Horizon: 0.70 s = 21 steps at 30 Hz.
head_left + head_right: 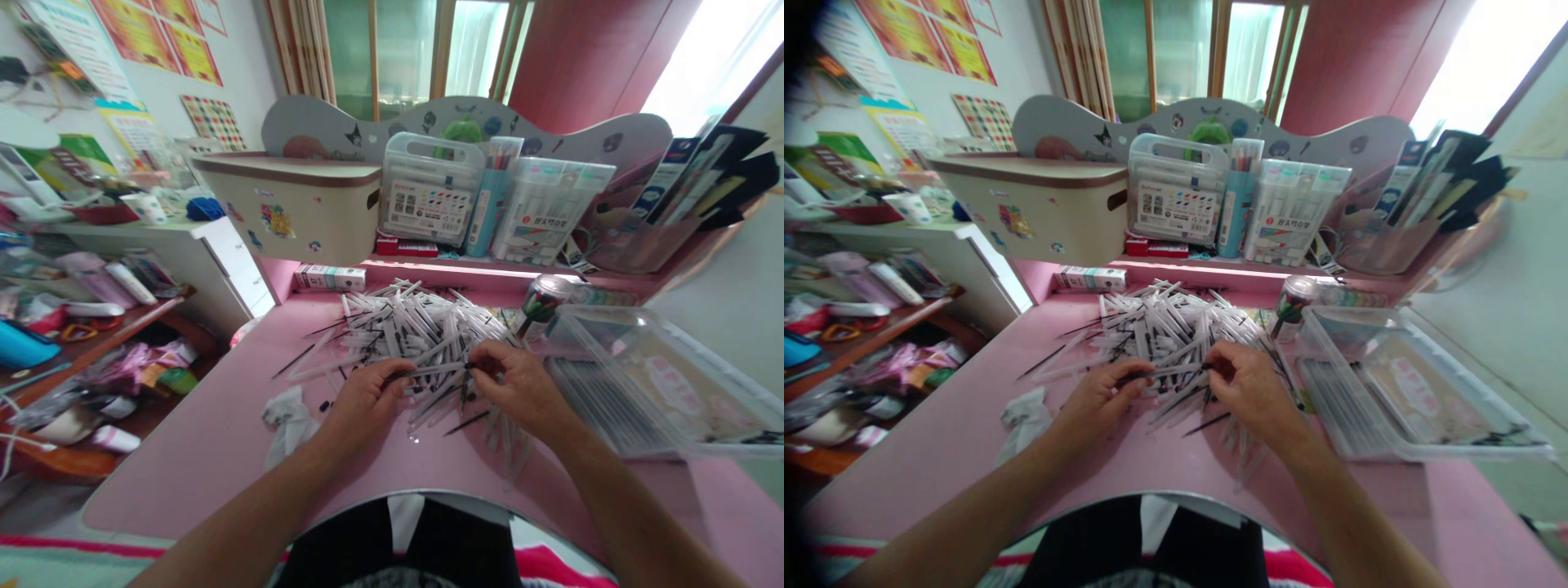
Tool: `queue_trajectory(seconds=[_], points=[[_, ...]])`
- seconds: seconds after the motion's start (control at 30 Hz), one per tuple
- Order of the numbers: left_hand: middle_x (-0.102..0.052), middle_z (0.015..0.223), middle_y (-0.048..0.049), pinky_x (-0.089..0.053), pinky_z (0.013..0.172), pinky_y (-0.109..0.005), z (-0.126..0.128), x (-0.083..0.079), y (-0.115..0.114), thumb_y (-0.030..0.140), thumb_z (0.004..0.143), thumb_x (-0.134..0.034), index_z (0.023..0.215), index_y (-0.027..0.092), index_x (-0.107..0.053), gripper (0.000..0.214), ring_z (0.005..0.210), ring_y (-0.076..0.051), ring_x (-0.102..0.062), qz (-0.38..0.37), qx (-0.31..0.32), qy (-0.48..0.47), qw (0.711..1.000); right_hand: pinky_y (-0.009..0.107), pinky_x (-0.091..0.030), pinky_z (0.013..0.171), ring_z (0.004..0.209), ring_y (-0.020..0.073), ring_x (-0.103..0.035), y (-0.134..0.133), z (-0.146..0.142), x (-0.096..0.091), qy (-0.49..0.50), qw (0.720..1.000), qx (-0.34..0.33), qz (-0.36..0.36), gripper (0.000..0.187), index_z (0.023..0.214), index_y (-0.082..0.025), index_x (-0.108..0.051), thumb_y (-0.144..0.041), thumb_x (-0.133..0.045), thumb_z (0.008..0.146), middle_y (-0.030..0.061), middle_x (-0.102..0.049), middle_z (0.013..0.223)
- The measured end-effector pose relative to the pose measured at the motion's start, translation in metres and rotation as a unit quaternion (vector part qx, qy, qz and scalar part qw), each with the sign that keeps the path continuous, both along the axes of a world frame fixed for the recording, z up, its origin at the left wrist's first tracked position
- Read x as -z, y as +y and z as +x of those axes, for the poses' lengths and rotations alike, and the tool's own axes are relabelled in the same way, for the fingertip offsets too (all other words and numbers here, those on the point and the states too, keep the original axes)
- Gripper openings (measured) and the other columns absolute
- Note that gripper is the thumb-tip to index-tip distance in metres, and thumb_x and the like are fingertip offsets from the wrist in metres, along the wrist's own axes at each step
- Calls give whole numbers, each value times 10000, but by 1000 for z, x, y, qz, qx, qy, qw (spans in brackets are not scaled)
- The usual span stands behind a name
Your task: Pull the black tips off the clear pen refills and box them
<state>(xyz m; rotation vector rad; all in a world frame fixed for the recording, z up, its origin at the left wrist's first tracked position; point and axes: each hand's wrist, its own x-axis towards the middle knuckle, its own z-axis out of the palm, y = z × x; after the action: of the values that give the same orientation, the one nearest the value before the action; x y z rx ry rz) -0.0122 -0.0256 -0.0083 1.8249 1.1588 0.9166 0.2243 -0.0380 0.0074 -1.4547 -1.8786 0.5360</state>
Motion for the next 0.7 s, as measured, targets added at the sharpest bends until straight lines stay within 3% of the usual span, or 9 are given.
queue_trajectory(seconds=[0.33,0.6,0.7], points=[[-765,989,-29,-500,879,-302,0,0,-3,136,828,-589,1024,203,-730,251,924,-204,-687,7,-3,37,999,249,-403,615,621,125,-546,-1,-3,1,-55,995,-16,82,152,793,-172,-635,-71,-535,741,-9,-611,693],[-773,963,-31,-509,842,-280,-2,1,0,135,836,-585,1018,196,-739,247,896,-194,-696,23,-2,32,999,264,-431,690,747,150,-569,0,2,-3,37,998,-39,27,89,836,-190,-650,-215,-566,852,8,-603,801],[-772,965,-29,-507,848,-276,-2,1,-2,121,840,-573,1008,197,-741,250,904,-189,-694,40,0,28,999,269,-380,644,675,139,-515,1,3,-3,15,999,-40,-5,269,704,-187,-581,-314,-505,929,-6,-547,693]])
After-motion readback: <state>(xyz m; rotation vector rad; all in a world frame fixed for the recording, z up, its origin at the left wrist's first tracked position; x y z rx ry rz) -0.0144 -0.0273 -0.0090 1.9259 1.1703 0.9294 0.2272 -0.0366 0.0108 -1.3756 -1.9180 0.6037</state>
